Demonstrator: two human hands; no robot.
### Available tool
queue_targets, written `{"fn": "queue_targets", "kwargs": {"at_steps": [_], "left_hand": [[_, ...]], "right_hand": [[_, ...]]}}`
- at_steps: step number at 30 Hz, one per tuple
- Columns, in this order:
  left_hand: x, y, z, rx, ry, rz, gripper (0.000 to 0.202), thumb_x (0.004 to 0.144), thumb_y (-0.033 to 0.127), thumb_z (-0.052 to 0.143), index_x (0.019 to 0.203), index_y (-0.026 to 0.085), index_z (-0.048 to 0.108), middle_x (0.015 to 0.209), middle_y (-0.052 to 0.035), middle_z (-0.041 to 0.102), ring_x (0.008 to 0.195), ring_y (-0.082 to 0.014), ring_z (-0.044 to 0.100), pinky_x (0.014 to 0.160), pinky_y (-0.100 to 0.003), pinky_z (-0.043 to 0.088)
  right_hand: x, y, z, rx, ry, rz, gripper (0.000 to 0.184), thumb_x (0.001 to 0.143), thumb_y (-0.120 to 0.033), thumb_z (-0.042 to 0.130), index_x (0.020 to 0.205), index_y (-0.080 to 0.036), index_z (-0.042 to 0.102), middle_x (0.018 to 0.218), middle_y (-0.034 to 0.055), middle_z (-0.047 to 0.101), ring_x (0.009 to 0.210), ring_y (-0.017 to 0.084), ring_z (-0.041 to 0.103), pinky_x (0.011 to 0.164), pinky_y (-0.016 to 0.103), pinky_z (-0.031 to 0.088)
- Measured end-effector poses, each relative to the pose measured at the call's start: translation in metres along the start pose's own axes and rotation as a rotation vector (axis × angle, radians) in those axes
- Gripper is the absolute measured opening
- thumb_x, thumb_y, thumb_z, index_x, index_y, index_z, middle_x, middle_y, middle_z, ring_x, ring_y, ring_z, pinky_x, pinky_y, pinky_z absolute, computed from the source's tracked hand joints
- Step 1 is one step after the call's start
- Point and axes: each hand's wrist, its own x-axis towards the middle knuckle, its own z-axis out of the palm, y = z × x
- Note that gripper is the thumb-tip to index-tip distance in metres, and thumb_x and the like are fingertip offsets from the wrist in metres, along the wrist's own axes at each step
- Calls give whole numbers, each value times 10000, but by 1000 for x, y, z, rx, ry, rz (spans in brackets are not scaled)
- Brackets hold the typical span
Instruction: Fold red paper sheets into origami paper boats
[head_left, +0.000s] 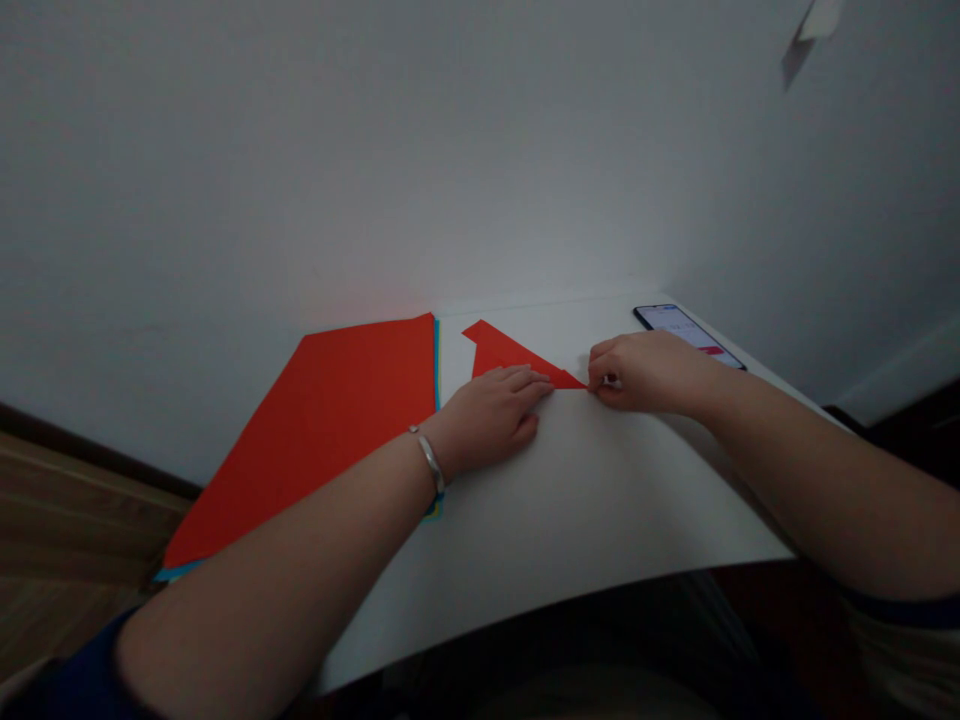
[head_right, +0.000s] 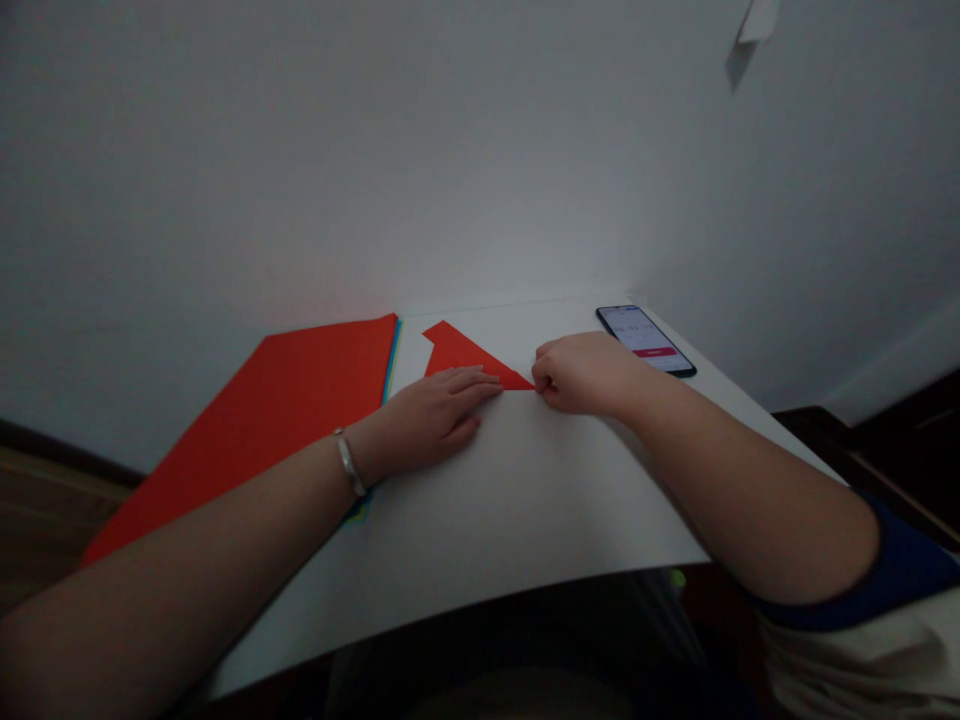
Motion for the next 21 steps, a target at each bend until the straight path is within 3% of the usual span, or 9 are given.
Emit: {"fn": "queue_targets", "kwargs": {"at_steps": [12, 21], "left_hand": [[3, 1, 2, -5, 10, 13, 462, 930, 220, 439, 1373, 115, 521, 1396, -128, 557, 1307, -244, 494, 1132, -405, 369], [3, 3, 0, 12, -10, 2, 478, 928, 223, 432, 1385, 111, 516, 1397, -125, 555, 1280, -238, 513, 1113, -380, 384]], "right_hand": [[11, -11, 20, -28, 152, -90, 205, 902, -224, 483, 948, -200, 682, 1010, 68, 693, 874, 187, 605, 619, 293, 311], [7, -8, 13, -72, 120, -118, 206, 852, -211, 502, 898, -219, 702, 988, 54, 699, 818, 182, 611, 566, 296, 267]]}}
